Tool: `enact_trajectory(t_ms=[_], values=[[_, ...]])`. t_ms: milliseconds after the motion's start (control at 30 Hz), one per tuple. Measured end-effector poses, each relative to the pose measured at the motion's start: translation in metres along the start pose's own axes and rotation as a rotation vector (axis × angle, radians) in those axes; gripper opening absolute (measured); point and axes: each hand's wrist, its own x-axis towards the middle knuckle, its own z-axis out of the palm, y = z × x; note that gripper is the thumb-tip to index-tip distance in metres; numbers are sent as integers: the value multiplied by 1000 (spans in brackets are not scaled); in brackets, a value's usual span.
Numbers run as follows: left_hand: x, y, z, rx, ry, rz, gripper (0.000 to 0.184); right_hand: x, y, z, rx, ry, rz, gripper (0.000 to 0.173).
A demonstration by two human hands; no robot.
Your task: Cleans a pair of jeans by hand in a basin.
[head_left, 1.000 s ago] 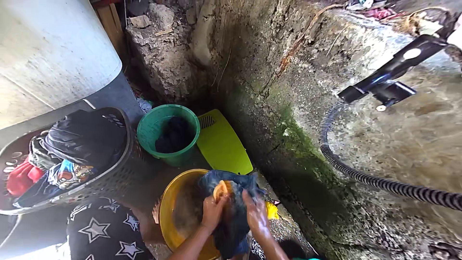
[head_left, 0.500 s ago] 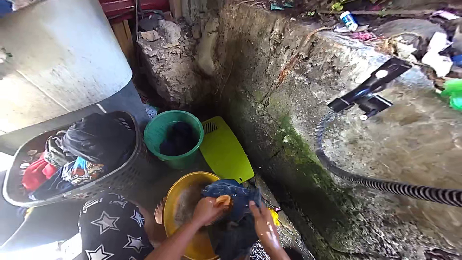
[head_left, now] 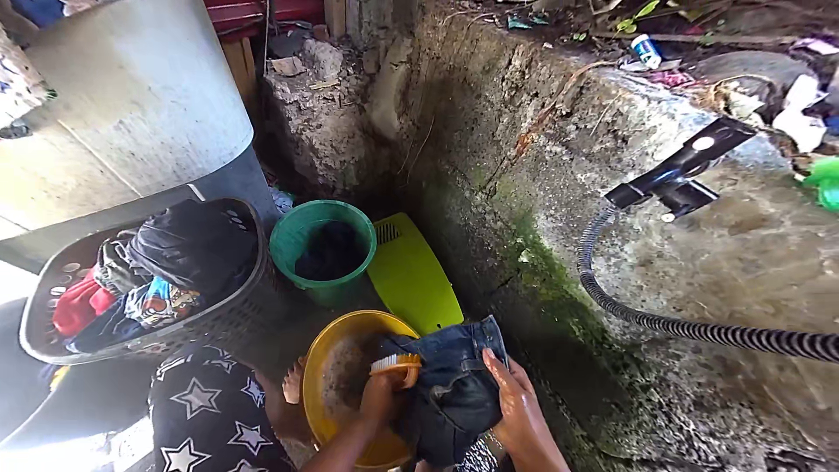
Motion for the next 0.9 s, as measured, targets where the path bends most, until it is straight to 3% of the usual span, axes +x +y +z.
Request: enact_trajectory(t_ms=[167, 300, 333, 400, 433, 533, 667, 767, 900], values=[[5, 16, -50, 24, -31, 96, 32, -2, -24, -8, 134, -10, -88, 24], [9, 0, -24, 0, -118, 86, 41, 0, -21, -13, 154, -184, -123, 22], [11, -5, -14, 27, -152, 48, 42, 4, -11, -21, 124, -194, -105, 29], [9, -13, -9, 90, -171, -28, 41, 4, 20, -37, -106, -107, 26, 51], [6, -17, -14, 80, -150, -57, 40, -1, 38, -45, -220, -57, 141, 53], [-3, -37, -43, -100, 22, -74, 30, -20, 65, -62, -344, 57, 394, 37], [-14, -43, -65, -126, 54, -73, 38, -53, 33, -54, -317, -41, 233, 12], [-15, -18, -50, 53, -85, -17, 45, -64, 4, -38, -294, -75, 68, 12], [-9, -1, -24, 223, -152, 35, 38, -59, -33, -27, -315, -129, -159, 19]])
